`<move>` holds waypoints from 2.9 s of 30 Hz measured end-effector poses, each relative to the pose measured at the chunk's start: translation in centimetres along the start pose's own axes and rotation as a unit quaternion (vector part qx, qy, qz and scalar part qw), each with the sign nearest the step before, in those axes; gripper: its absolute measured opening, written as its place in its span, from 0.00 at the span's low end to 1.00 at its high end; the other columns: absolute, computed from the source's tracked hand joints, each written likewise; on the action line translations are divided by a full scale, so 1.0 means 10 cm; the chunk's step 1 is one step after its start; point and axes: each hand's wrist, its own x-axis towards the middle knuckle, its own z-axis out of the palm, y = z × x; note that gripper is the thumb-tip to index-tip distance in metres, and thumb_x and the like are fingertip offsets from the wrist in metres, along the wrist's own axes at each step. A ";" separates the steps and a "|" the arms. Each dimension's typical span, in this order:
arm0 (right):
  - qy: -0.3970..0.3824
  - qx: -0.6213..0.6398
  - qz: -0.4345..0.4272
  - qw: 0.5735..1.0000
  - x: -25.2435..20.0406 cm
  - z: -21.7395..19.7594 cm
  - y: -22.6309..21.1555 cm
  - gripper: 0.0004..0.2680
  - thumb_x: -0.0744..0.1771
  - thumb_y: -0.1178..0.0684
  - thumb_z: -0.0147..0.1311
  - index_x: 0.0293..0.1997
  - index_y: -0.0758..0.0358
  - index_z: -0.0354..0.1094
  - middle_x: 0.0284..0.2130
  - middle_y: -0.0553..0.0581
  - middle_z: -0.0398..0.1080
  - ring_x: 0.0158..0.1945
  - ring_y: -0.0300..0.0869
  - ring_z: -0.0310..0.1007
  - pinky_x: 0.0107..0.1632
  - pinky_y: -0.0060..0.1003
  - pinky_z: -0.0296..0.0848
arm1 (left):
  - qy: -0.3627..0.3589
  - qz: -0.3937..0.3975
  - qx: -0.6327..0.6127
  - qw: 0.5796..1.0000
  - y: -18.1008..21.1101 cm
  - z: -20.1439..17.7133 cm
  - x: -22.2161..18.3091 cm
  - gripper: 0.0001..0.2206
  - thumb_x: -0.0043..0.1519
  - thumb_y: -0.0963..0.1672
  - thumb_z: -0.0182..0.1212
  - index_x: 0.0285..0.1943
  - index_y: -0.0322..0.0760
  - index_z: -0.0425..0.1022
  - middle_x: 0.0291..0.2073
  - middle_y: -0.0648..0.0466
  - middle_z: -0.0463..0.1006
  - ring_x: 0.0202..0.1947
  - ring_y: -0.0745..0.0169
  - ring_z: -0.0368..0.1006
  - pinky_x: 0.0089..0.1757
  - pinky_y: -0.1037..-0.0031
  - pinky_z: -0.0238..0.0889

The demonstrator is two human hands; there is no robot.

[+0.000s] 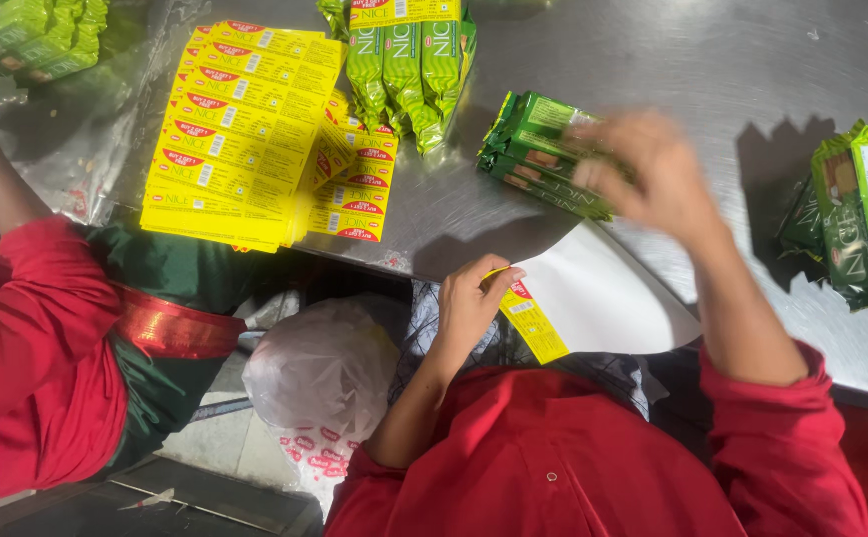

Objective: The person organizes stacks of green biscuit packets on a table and applies yellow adhesive labels around them by hand.

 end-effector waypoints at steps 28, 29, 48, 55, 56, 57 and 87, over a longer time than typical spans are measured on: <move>0.130 0.118 0.097 0.980 -0.87 0.91 -0.93 0.04 0.62 0.60 0.64 0.36 0.60 0.75 0.37 0.52 0.74 0.44 0.46 0.72 0.51 0.40 0.67 | -0.067 -0.092 -0.298 0.948 -0.06 0.08 -0.07 0.20 0.75 0.50 0.43 0.56 0.33 0.79 0.45 0.46 0.83 0.45 0.60 0.78 0.49 0.73 0.70; 0.076 0.199 0.123 0.969 -0.89 0.85 -0.90 0.04 0.61 0.61 0.64 0.35 0.60 0.76 0.35 0.52 0.74 0.43 0.44 0.73 0.49 0.37 0.69 | -0.061 -0.012 -0.262 0.963 -0.03 0.03 -0.04 0.18 0.75 0.48 0.45 0.57 0.33 0.77 0.51 0.45 0.80 0.51 0.57 0.75 0.53 0.71 0.67; 0.345 0.692 0.018 0.634 -2.12 -0.05 0.77 0.04 0.70 0.51 0.60 0.42 0.54 0.69 0.40 0.49 0.71 0.46 0.37 0.71 0.62 0.51 0.68 | 0.188 0.109 -0.469 0.856 -1.56 -0.79 0.21 0.06 0.73 0.40 0.47 0.53 0.33 0.68 0.41 0.48 0.77 0.41 0.61 0.72 0.51 0.65 0.65; 0.107 0.295 0.022 0.949 -1.05 0.10 -0.16 0.05 0.68 0.62 0.52 0.47 0.58 0.67 0.39 0.56 0.71 0.41 0.44 0.72 0.47 0.36 0.72 | -0.239 -0.024 -0.324 0.915 -0.84 -0.81 0.21 0.19 0.65 0.48 0.63 0.61 0.33 0.79 0.36 0.46 0.83 0.33 0.58 0.78 0.35 0.63 0.69; 0.033 0.157 -0.046 0.986 -0.87 0.17 -0.34 0.06 0.68 0.57 0.55 0.48 0.52 0.71 0.43 0.53 0.75 0.44 0.44 0.77 0.44 0.38 0.76 | -0.277 -0.019 -0.266 0.923 -0.63 -0.59 0.19 0.20 0.64 0.48 0.63 0.62 0.37 0.77 0.36 0.49 0.83 0.31 0.65 0.77 0.33 0.68 0.69; -0.020 0.115 -0.060 0.991 -0.75 0.24 -0.54 0.07 0.67 0.56 0.55 0.48 0.51 0.72 0.43 0.52 0.76 0.43 0.42 0.78 0.42 0.37 0.78 | -0.313 -0.015 -0.206 0.927 -0.42 -0.34 0.19 0.20 0.63 0.49 0.63 0.63 0.41 0.76 0.35 0.52 0.82 0.30 0.72 0.76 0.32 0.72 0.68; 0.118 0.015 0.164 0.979 0.58 0.38 0.28 0.18 0.64 0.60 0.69 0.52 0.69 0.59 0.35 0.65 0.74 0.40 0.48 0.76 0.43 0.41 0.74 | -0.016 -0.122 -0.288 0.950 0.01 0.54 -0.05 0.10 0.71 0.48 0.60 0.48 0.42 0.86 0.20 0.46 0.66 0.20 0.80 0.56 0.25 0.77 0.47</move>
